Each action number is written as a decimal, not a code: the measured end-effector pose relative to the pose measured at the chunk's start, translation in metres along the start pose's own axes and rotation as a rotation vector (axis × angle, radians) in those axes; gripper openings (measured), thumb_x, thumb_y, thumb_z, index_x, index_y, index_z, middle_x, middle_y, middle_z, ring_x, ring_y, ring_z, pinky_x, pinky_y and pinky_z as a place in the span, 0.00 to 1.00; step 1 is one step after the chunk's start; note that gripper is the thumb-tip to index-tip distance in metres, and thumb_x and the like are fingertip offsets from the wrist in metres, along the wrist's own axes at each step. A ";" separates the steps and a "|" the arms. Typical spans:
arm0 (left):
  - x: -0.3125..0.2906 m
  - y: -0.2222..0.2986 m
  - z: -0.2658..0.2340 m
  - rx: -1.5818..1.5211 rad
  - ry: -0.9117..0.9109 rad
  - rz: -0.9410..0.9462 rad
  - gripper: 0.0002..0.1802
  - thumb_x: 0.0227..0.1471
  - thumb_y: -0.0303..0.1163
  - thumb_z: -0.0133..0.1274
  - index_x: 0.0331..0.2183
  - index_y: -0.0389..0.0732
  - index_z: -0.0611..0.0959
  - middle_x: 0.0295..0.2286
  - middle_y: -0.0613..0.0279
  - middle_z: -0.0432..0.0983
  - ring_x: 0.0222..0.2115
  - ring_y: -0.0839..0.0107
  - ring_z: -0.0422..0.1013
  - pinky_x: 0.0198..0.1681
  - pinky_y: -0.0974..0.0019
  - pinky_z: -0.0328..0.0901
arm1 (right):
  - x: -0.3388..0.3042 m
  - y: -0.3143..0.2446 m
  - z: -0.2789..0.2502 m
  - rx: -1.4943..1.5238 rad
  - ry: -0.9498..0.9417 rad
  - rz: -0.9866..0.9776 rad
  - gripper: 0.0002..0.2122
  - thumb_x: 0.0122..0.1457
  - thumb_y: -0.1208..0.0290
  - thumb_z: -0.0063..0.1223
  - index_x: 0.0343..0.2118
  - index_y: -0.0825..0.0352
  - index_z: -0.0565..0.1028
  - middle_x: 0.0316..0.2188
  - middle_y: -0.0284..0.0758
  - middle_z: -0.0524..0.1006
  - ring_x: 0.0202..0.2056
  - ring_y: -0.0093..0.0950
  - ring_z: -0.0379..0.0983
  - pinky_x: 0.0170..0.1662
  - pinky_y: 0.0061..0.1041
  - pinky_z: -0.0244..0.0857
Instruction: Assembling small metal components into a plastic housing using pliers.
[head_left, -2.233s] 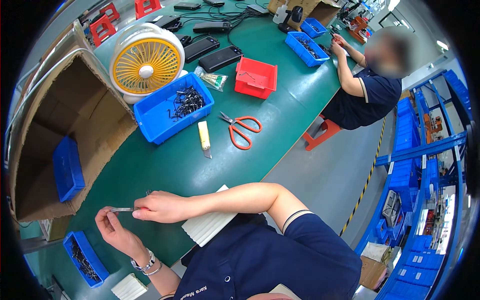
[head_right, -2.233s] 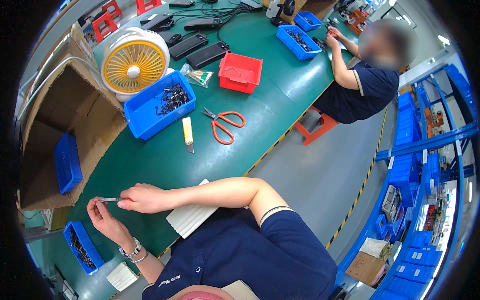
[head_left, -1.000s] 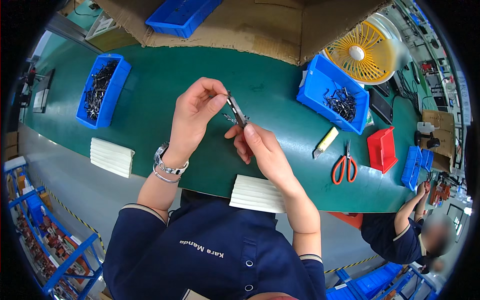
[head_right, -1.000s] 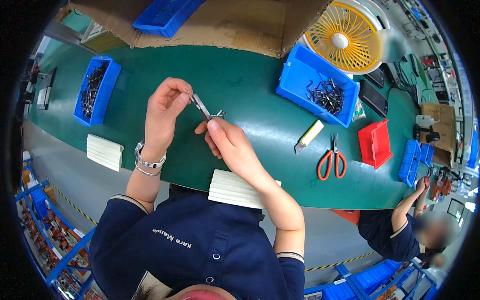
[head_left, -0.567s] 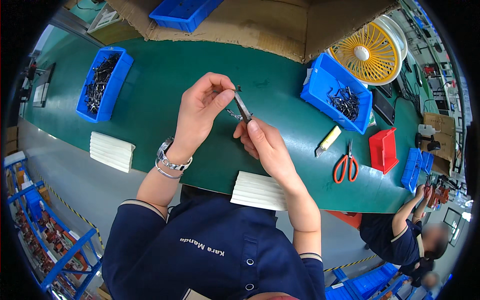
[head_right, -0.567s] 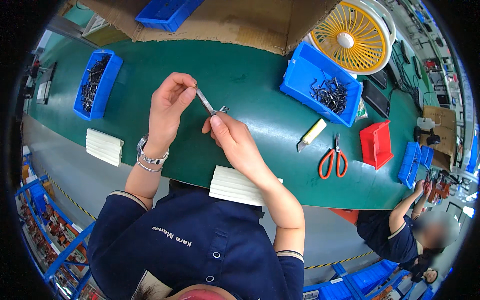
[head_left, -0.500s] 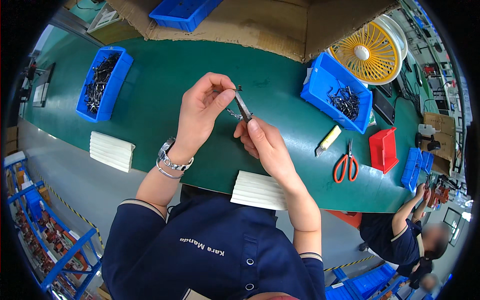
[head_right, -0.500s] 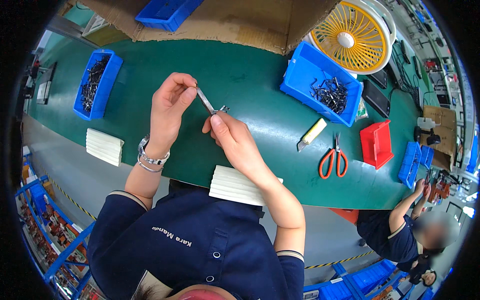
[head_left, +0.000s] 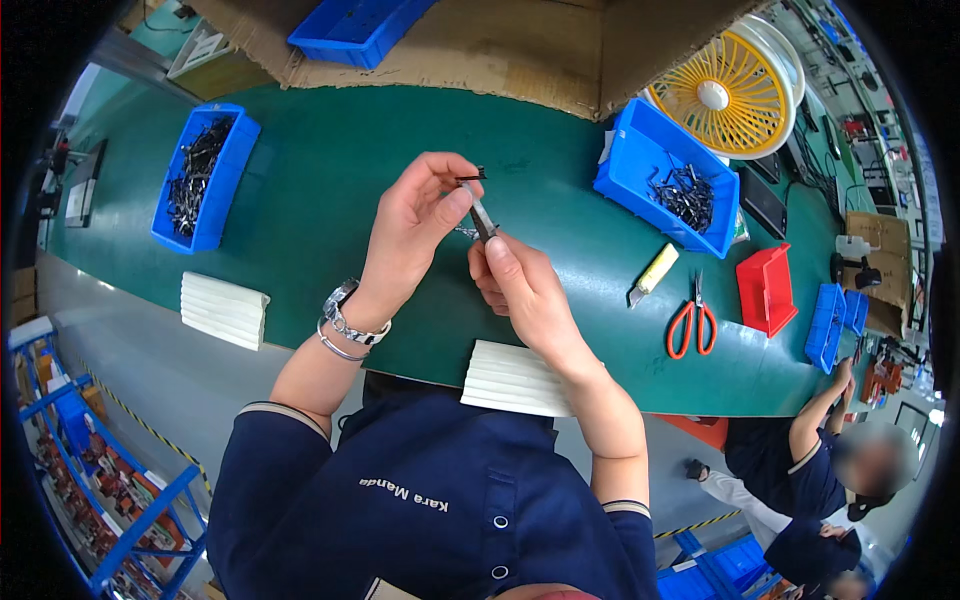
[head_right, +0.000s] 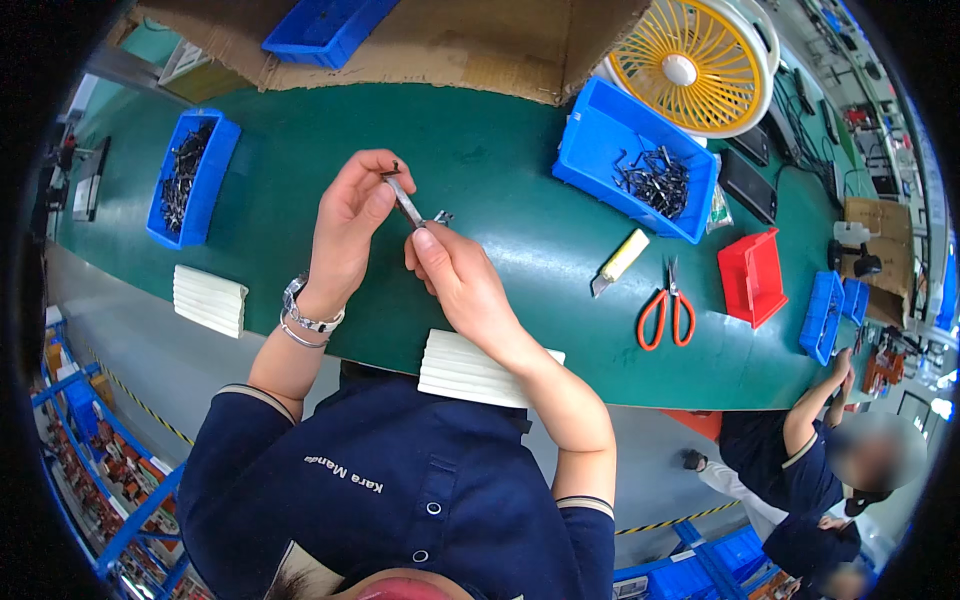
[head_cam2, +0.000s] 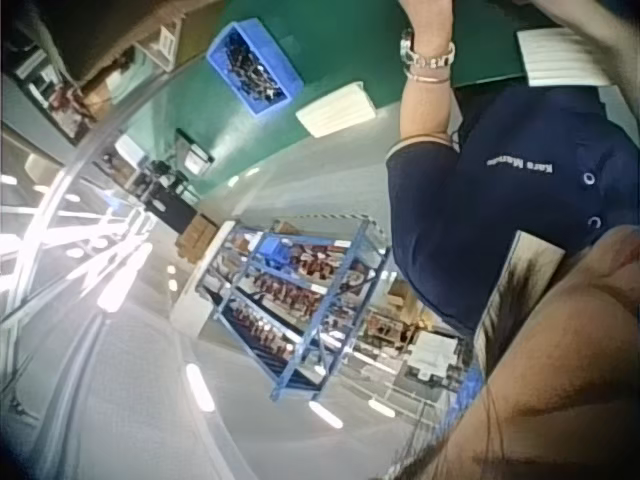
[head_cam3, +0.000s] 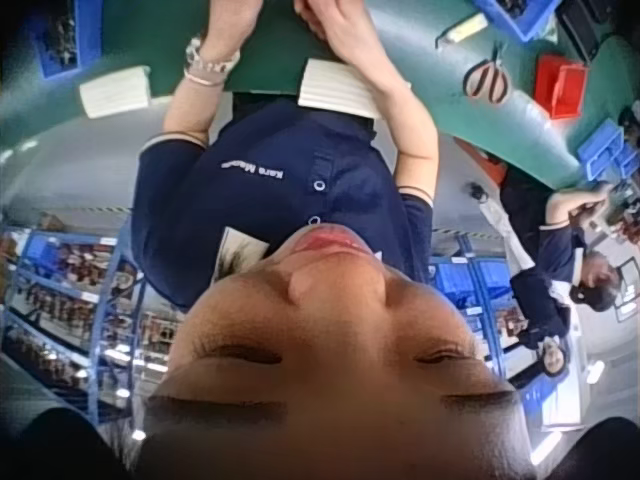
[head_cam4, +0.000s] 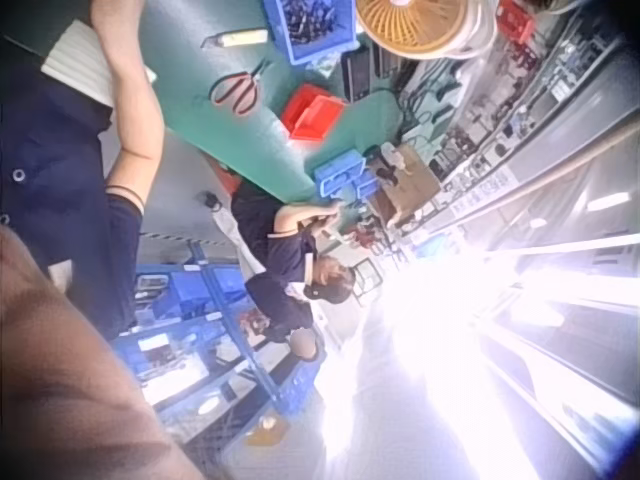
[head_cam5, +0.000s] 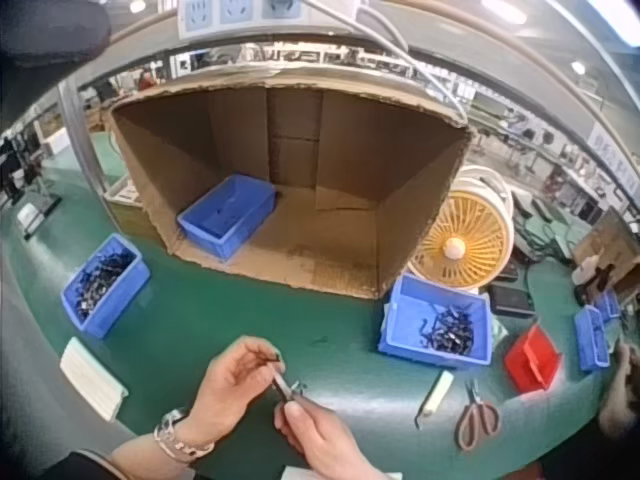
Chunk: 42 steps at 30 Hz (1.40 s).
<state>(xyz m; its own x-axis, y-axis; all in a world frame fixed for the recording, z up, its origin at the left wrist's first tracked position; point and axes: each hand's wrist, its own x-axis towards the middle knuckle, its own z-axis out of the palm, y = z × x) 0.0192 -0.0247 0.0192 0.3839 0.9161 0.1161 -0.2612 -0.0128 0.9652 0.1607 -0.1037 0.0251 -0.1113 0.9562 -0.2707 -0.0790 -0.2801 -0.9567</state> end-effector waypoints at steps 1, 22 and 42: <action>0.001 -0.003 -0.003 -0.036 -0.046 -0.052 0.11 0.58 0.30 0.48 0.42 0.36 0.71 0.34 0.62 0.70 0.37 0.75 0.67 0.44 0.70 0.62 | 0.001 -0.001 0.000 0.005 -0.008 -0.009 0.19 0.66 0.57 0.34 0.26 0.67 0.68 0.18 0.29 0.64 0.21 0.19 0.59 0.25 0.20 0.56; -0.005 -0.009 0.000 0.048 -0.103 0.037 0.18 0.61 0.45 0.40 0.32 0.38 0.69 0.28 0.62 0.64 0.28 0.73 0.62 0.33 0.68 0.59 | -0.003 0.005 0.003 0.295 -0.210 -0.086 0.21 0.63 0.52 0.34 0.21 0.64 0.68 0.14 0.26 0.62 0.12 0.17 0.55 0.13 0.18 0.48; -0.002 -0.008 0.017 0.114 0.104 0.181 0.12 0.59 0.29 0.37 0.24 0.39 0.61 0.23 0.67 0.52 0.26 0.74 0.53 0.31 0.71 0.52 | -0.006 0.004 -0.005 0.160 -0.189 -0.087 0.15 0.56 0.60 0.50 0.19 0.65 0.68 0.11 0.27 0.63 0.12 0.17 0.57 0.14 0.20 0.49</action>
<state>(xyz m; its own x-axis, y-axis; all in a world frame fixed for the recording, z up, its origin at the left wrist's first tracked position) 0.0361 -0.0335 0.0149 0.2451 0.9308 0.2711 -0.2140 -0.2208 0.9516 0.1656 -0.1098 0.0224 -0.2795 0.9486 -0.1485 -0.2503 -0.2214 -0.9425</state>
